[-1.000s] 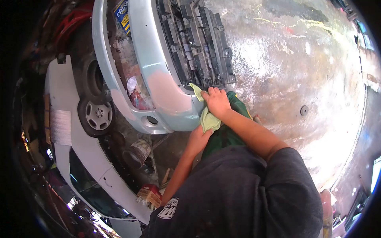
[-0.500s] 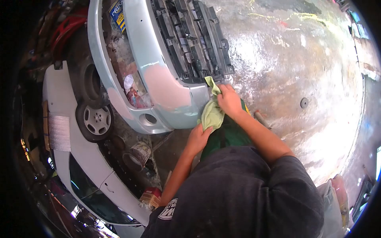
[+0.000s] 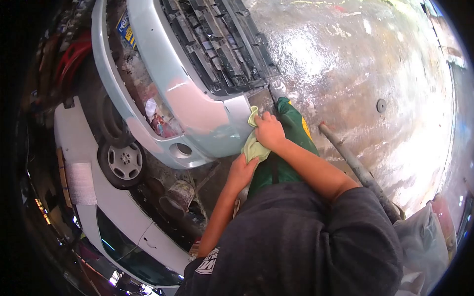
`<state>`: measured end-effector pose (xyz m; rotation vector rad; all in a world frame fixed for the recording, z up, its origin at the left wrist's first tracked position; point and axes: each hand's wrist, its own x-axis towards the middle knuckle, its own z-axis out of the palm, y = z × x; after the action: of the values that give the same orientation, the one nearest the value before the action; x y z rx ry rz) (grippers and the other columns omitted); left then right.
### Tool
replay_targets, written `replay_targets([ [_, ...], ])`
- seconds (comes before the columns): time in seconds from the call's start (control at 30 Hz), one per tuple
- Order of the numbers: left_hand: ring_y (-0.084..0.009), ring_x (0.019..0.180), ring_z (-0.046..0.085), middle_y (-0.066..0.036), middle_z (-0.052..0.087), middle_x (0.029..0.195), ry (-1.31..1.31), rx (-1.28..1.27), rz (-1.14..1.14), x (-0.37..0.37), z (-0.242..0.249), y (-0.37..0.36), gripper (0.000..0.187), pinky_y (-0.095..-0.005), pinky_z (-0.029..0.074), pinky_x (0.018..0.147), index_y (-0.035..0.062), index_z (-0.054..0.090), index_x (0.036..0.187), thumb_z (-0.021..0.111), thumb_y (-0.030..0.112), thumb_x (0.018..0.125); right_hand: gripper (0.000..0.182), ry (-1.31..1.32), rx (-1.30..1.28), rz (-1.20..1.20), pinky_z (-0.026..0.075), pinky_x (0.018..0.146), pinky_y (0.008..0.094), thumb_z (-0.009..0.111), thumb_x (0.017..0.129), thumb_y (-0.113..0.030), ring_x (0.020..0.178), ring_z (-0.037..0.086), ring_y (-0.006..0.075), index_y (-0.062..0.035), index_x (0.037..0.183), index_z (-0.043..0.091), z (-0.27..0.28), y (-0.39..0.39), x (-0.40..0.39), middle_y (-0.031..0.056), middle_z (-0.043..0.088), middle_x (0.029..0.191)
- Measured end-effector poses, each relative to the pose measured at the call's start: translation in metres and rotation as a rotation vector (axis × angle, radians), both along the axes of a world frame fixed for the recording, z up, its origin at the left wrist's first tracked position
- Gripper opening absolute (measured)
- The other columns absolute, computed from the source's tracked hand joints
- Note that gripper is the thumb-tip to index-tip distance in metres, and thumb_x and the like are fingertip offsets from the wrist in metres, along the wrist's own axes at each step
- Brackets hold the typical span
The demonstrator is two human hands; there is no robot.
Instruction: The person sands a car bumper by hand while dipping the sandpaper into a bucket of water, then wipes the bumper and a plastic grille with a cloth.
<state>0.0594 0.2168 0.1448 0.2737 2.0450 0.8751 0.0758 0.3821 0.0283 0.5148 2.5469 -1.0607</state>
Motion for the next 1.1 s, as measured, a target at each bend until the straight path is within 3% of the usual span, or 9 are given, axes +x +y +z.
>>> replay_targets([
  [0.07, -0.0484, 0.096, 0.061, -0.028, 0.066, 0.099, -0.046, -0.024, -0.044, 0.002, 0.007, 0.000, 0.038, -0.0516, 0.047, 0.081, -0.0039, 0.061, 0.104, 0.058, 0.033, 0.097, 0.059, 0.033, -0.116, -0.084, 0.048, 0.098, 0.0425, 0.067, 0.086, -0.027, 0.117, 0.059, 0.0360, 0.0032, 0.134, 0.052, -0.044, -0.003, 0.014, 0.0226, 0.057, 0.132],
  [0.17, -0.0482, 0.093, 0.060, -0.029, 0.064, 0.098, -0.135, -0.072, -0.097, 0.006, 0.016, -0.003, 0.043, -0.0512, 0.047, 0.079, -0.0042, 0.061, 0.100, 0.056, 0.039, 0.099, 0.065, 0.001, -0.698, -0.443, 0.045, 0.102, 0.0371, 0.070, 0.088, -0.045, 0.121, 0.058, 0.0310, 0.0041, 0.129, 0.057, -0.073, -0.002, -0.004, 0.0208, 0.058, 0.136],
  [0.27, -0.0477, 0.090, 0.059, -0.029, 0.062, 0.094, -0.181, -0.164, -0.142, 0.015, 0.026, -0.009, 0.047, -0.0502, 0.046, 0.077, -0.0043, 0.061, 0.095, 0.054, 0.042, 0.100, 0.059, -0.109, -1.053, -0.363, 0.046, 0.098, 0.0333, 0.065, 0.094, -0.045, 0.111, 0.062, 0.0197, 0.0046, 0.125, 0.061, -0.067, 0.004, -0.017, 0.0157, 0.064, 0.126],
  [0.43, -0.0469, 0.088, 0.058, -0.027, 0.059, 0.091, -0.152, -0.173, -0.070, 0.024, 0.036, -0.020, 0.047, -0.0484, 0.045, 0.077, -0.0052, 0.060, 0.088, 0.053, 0.039, 0.101, 0.066, -0.097, -0.841, -0.376, 0.050, 0.089, 0.0365, 0.065, 0.090, -0.056, 0.096, 0.068, 0.0278, 0.0053, 0.115, 0.065, -0.048, 0.002, -0.016, 0.0177, 0.072, 0.105],
  [0.63, -0.0394, 0.093, 0.060, -0.022, 0.060, 0.102, 0.057, -0.135, -0.028, 0.057, -0.013, -0.055, 0.035, -0.0425, 0.047, 0.081, -0.0038, 0.066, 0.102, 0.059, 0.030, 0.095, 0.068, -0.126, -0.715, -0.327, 0.051, 0.080, 0.0410, 0.060, 0.091, -0.062, 0.088, 0.068, 0.0340, 0.0039, 0.105, 0.065, -0.034, 0.001, -0.015, 0.0225, 0.069, 0.092],
  [0.77, -0.0416, 0.096, 0.062, -0.024, 0.063, 0.102, -0.099, -0.185, -0.004, 0.062, -0.020, -0.046, 0.034, -0.0445, 0.048, 0.083, -0.0036, 0.064, 0.102, 0.063, 0.029, 0.092, 0.068, -0.195, -0.620, -0.320, 0.049, 0.076, 0.0451, 0.058, 0.090, -0.064, 0.083, 0.066, 0.0387, 0.0040, 0.095, 0.061, -0.010, 0.005, -0.015, 0.0249, 0.065, 0.084],
  [0.93, -0.0466, 0.105, 0.062, -0.029, 0.065, 0.109, -0.216, -0.232, 0.184, 0.064, -0.019, -0.023, 0.043, -0.0472, 0.048, 0.087, -0.0021, 0.058, 0.115, 0.064, 0.032, 0.089, 0.070, -0.235, -0.596, -0.247, 0.049, 0.077, 0.0457, 0.057, 0.090, -0.066, 0.084, 0.065, 0.0419, 0.0044, 0.093, 0.060, -0.004, 0.011, -0.019, 0.0266, 0.065, 0.086],
  [1.03, -0.0467, 0.108, 0.062, -0.029, 0.065, 0.111, -0.199, -0.230, 0.166, 0.075, -0.036, -0.033, 0.046, -0.0467, 0.049, 0.088, -0.0009, 0.056, 0.120, 0.064, 0.032, 0.088, 0.071, -0.212, -0.611, -0.238, 0.049, 0.078, 0.0452, 0.058, 0.090, -0.066, 0.085, 0.066, 0.0406, 0.0047, 0.095, 0.060, -0.020, 0.008, -0.018, 0.0269, 0.065, 0.087],
  [1.1, -0.0397, 0.099, 0.064, -0.027, 0.065, 0.105, -0.175, -0.198, 0.184, 0.072, -0.031, -0.031, 0.041, -0.0427, 0.049, 0.085, -0.0020, 0.056, 0.116, 0.064, 0.028, 0.089, 0.070, -0.182, -0.672, -0.249, 0.050, 0.080, 0.0436, 0.059, 0.090, -0.065, 0.087, 0.067, 0.0370, 0.0050, 0.099, 0.061, -0.035, 0.007, -0.020, 0.0252, 0.067, 0.089],
])
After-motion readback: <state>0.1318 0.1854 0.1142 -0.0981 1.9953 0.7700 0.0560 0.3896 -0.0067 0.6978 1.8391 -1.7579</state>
